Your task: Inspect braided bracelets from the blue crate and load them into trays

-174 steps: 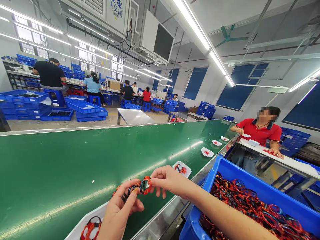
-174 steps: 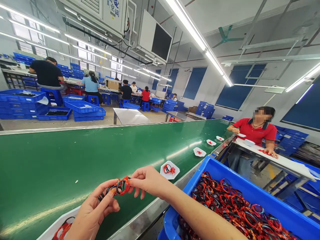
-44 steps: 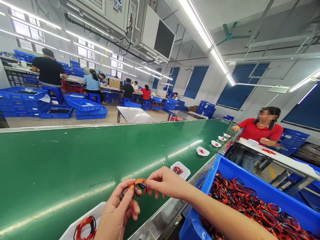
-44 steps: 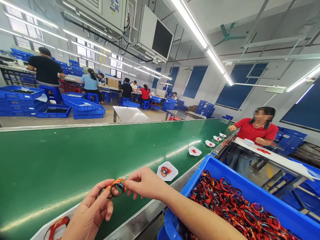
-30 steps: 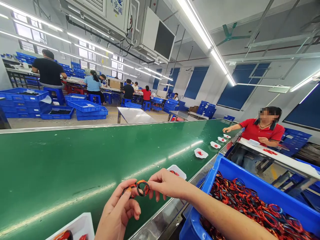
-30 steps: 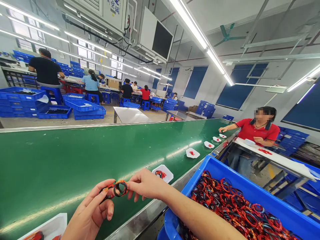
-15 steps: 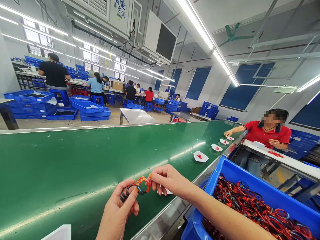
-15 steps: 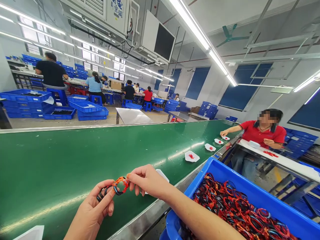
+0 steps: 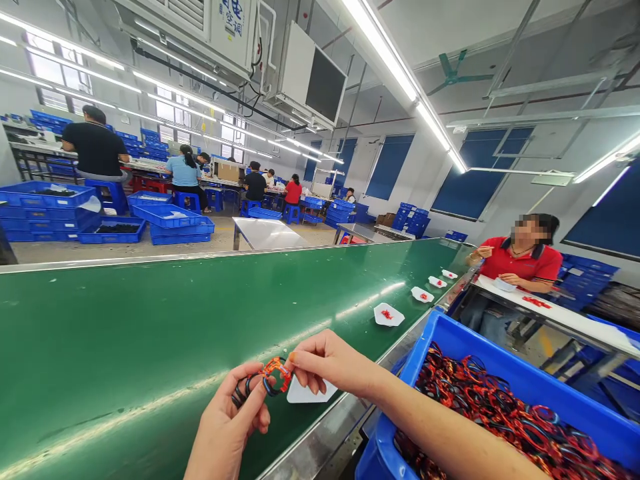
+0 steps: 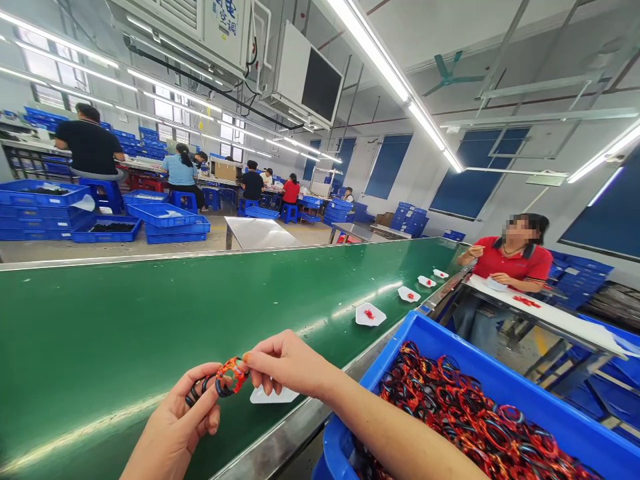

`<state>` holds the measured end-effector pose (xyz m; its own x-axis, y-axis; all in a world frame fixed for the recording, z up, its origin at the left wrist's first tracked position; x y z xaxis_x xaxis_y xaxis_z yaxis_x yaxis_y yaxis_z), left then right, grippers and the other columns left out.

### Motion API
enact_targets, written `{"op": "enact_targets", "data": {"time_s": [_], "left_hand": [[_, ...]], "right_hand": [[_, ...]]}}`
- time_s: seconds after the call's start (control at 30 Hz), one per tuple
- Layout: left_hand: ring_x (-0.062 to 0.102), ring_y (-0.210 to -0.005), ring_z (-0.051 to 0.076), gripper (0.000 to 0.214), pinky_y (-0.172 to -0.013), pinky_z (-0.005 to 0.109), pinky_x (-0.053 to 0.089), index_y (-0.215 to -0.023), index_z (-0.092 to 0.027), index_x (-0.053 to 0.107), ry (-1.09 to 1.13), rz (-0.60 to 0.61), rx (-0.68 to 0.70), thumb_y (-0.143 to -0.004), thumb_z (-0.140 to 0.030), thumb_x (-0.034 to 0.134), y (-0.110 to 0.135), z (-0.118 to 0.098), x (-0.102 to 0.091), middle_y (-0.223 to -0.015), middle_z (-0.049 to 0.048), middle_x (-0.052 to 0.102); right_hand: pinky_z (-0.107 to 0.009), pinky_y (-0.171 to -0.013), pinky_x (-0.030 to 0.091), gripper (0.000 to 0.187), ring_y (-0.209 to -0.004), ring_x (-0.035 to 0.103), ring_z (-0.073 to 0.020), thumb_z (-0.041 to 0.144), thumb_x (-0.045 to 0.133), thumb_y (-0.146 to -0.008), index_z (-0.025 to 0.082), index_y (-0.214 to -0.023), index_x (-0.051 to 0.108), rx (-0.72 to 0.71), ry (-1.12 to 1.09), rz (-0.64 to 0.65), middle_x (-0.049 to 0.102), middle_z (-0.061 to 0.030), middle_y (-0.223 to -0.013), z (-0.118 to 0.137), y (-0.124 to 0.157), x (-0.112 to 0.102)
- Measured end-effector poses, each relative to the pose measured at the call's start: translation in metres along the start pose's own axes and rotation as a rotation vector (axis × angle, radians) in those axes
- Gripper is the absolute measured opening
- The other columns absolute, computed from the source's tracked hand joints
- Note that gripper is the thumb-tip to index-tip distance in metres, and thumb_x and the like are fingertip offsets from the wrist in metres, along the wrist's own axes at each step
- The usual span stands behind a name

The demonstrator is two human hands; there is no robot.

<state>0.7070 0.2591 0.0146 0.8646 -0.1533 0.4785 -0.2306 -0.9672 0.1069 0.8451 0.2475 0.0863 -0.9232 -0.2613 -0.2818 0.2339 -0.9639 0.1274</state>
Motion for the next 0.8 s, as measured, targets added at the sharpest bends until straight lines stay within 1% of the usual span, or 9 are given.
{"op": "enact_targets", "data": {"time_s": [0.07,0.13,0.23,0.3,0.37,0.5,0.63,0.8], "left_hand": [[0.045,-0.042,0.008,0.05,-0.043,0.02,0.035,-0.096,-0.018,0.057,0.004,0.003,0.007,-0.058,-0.042,0.078,-0.002,0.003,-0.001,-0.056,-0.0039,0.058],[0.045,-0.042,0.008,0.05,-0.043,0.02,0.035,-0.095,-0.019,0.057,0.002,-0.003,0.011,-0.056,-0.042,0.079,-0.003,0.003,-0.001,-0.059,-0.0036,0.06],[0.045,-0.043,0.009,0.05,-0.044,0.02,0.036,-0.096,-0.019,0.059,-0.017,-0.006,-0.018,-0.057,-0.043,0.079,0.0,0.002,0.001,-0.053,-0.0052,0.056],[0.046,-0.045,0.009,0.052,-0.046,0.02,0.037,-0.098,-0.019,0.058,-0.027,-0.004,-0.037,-0.058,-0.044,0.078,0.001,0.0,0.001,-0.052,-0.0059,0.054],[0.047,-0.047,0.01,0.055,-0.046,0.02,0.038,-0.101,-0.02,0.057,-0.047,0.011,-0.058,-0.057,-0.045,0.078,0.001,0.0,0.001,-0.054,-0.0052,0.056],[0.046,-0.048,0.012,0.062,-0.046,0.02,0.039,-0.105,-0.019,0.055,-0.107,0.04,-0.091,-0.056,-0.049,0.078,-0.005,0.005,-0.002,-0.049,-0.0045,0.055],[0.045,-0.047,0.012,0.063,-0.045,0.019,0.04,-0.101,-0.02,0.056,-0.114,0.009,-0.087,-0.052,-0.051,0.079,-0.011,0.01,-0.007,-0.047,-0.0048,0.052],[0.045,-0.046,0.011,0.062,-0.044,0.018,0.04,-0.101,-0.022,0.055,-0.127,0.014,-0.065,-0.052,-0.051,0.079,-0.014,0.013,-0.01,-0.046,-0.0058,0.052]], "right_hand": [[-0.016,-0.041,0.036,0.034,-0.043,0.046,-0.0045,0.045,0.059,-0.078,0.012,-0.07,0.063,-0.006,0.01,0.019,0.053,0.0034,-0.053,0.0,0.001,0.0],[-0.016,-0.042,0.037,0.032,-0.045,0.047,-0.0046,0.044,0.064,-0.075,0.012,-0.079,0.066,-0.009,-0.002,0.036,0.054,0.0035,-0.055,-0.001,0.001,0.0],[-0.016,-0.044,0.038,0.036,-0.046,0.048,-0.0046,0.044,0.069,-0.071,0.013,-0.087,0.068,-0.004,-0.03,0.054,0.056,0.0035,-0.057,-0.002,0.001,-0.001],[-0.017,-0.045,0.038,0.039,-0.047,0.048,-0.0045,0.047,0.07,-0.068,0.013,-0.088,0.068,0.004,-0.036,0.062,0.057,0.0031,-0.059,-0.003,0.001,-0.002],[-0.017,-0.045,0.038,0.041,-0.048,0.049,-0.0047,0.049,0.07,-0.068,0.013,-0.088,0.068,0.012,-0.033,0.069,0.058,0.0028,-0.059,-0.004,0.001,-0.003],[-0.016,-0.046,0.038,0.043,-0.049,0.05,-0.005,0.051,0.069,-0.069,0.013,-0.089,0.067,0.019,-0.021,0.077,0.058,0.0028,-0.059,-0.006,0.001,-0.004],[-0.015,-0.047,0.038,0.041,-0.051,0.051,-0.0048,0.05,0.068,-0.069,0.014,-0.088,0.066,0.016,-0.041,0.07,0.059,0.0029,-0.061,-0.006,0.002,-0.007],[-0.016,-0.047,0.04,0.04,-0.051,0.053,-0.0057,0.05,0.068,-0.069,0.015,-0.088,0.066,-0.015,-0.065,0.081,0.059,0.0028,-0.064,-0.009,0.001,-0.007]]}}
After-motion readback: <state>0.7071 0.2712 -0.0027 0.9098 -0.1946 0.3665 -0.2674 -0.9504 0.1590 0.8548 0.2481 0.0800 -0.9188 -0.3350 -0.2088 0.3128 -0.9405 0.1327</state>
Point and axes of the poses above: each hand's wrist, its own y-axis away from the middle knuckle, its own x-axis out of the palm, z = x × y, the point moved 6 cm from there along -y, towards the middle knuckle
